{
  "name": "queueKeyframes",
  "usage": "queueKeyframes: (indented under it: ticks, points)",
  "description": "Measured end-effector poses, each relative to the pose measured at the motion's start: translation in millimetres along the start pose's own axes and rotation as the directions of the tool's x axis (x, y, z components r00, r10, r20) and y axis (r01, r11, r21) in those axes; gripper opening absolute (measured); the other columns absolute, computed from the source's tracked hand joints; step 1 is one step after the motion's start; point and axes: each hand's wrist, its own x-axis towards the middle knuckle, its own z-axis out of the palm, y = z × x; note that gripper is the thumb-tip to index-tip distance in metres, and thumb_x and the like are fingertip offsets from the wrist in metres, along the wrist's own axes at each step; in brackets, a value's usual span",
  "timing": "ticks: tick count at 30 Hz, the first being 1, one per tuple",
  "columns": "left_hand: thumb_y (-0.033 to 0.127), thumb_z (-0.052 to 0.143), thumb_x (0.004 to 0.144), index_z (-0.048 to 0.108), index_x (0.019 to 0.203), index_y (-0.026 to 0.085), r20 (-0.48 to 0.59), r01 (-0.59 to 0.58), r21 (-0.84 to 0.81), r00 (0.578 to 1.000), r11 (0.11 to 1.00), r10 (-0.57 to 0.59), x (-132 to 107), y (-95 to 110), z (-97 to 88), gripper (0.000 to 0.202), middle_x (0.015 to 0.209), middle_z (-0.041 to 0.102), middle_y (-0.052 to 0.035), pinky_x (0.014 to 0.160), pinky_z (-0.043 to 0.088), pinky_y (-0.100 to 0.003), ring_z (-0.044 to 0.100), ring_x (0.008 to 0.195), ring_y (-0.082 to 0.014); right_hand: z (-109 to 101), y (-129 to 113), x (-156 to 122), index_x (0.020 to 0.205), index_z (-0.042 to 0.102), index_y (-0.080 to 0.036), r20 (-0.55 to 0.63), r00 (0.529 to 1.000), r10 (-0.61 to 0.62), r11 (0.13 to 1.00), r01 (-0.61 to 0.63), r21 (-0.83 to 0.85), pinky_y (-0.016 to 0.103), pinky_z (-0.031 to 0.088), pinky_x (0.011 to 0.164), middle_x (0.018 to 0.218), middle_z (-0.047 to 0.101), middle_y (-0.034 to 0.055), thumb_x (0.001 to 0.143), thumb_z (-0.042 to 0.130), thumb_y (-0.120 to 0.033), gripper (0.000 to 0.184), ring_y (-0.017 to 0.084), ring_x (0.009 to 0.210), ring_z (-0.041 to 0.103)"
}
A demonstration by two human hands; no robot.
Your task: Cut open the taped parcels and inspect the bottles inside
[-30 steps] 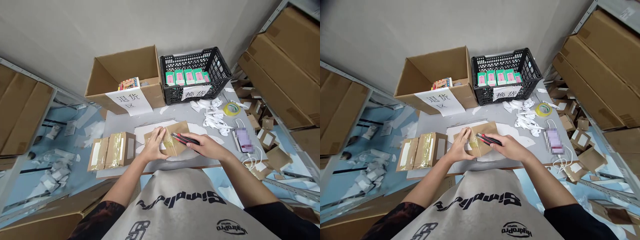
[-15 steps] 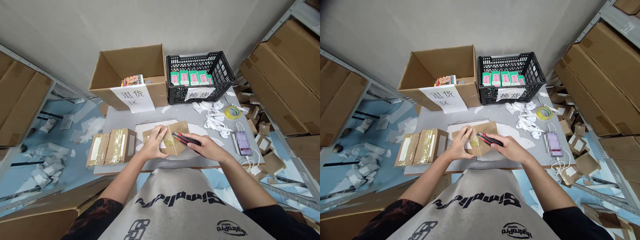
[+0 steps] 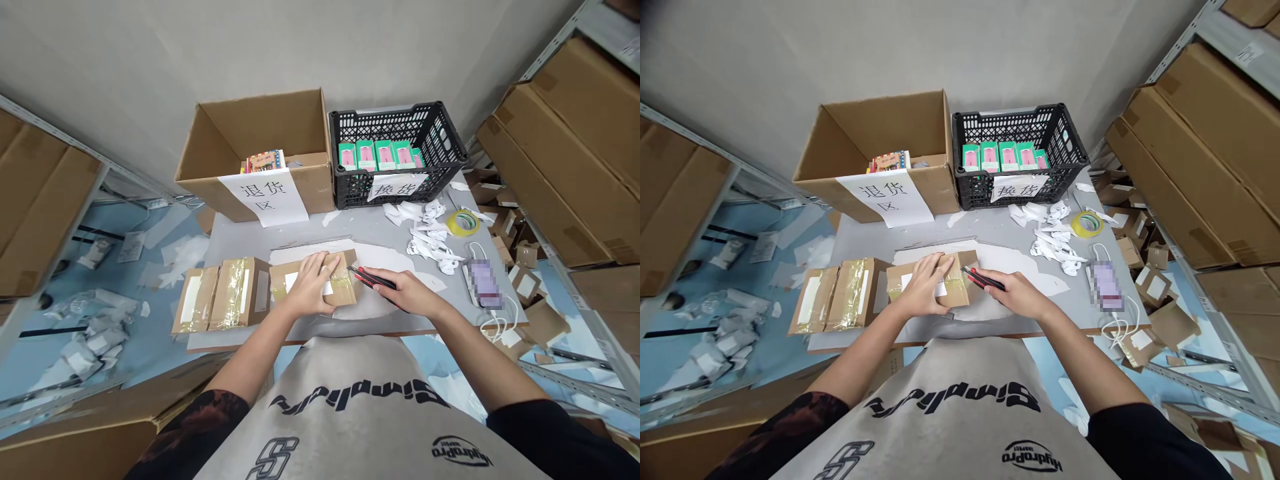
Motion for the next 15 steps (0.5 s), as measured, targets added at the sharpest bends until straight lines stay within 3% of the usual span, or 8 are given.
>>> queueKeyframes:
  ticks: [7,15]
  points:
    - [0.049,0.084,0.044,0.019,0.153,0.023,0.099,0.069,-0.041,0.993,0.997,-0.064,10.7,1.2,19.9,0.129,0.148,0.028,-0.0172,0.111,0.021,-0.056,0.026,0.136,-0.0427,4.4,37.6,6.2,0.134,0.058,-0.030,-0.008,0.997,0.071,0.985,-0.069,0.159,0.043,0.054,0.094,0.113,0.072,0.0006,0.087,0.060,-0.038,0.047,0.024,0.102,0.068]
    - [0.048,0.086,0.041,0.024,0.152,0.024,0.093,0.107,-0.087,0.991,0.991,-0.099,20.7,-2.5,32.2,0.129,0.146,0.029,-0.0159,0.111,0.022,-0.057,0.028,0.134,-0.0428,2.8,51.9,3.6,0.131,0.061,-0.027,0.043,0.992,0.121,0.959,-0.128,0.254,0.041,0.056,0.085,0.101,0.075,0.0021,0.084,0.063,-0.040,0.049,0.023,0.091,0.069]
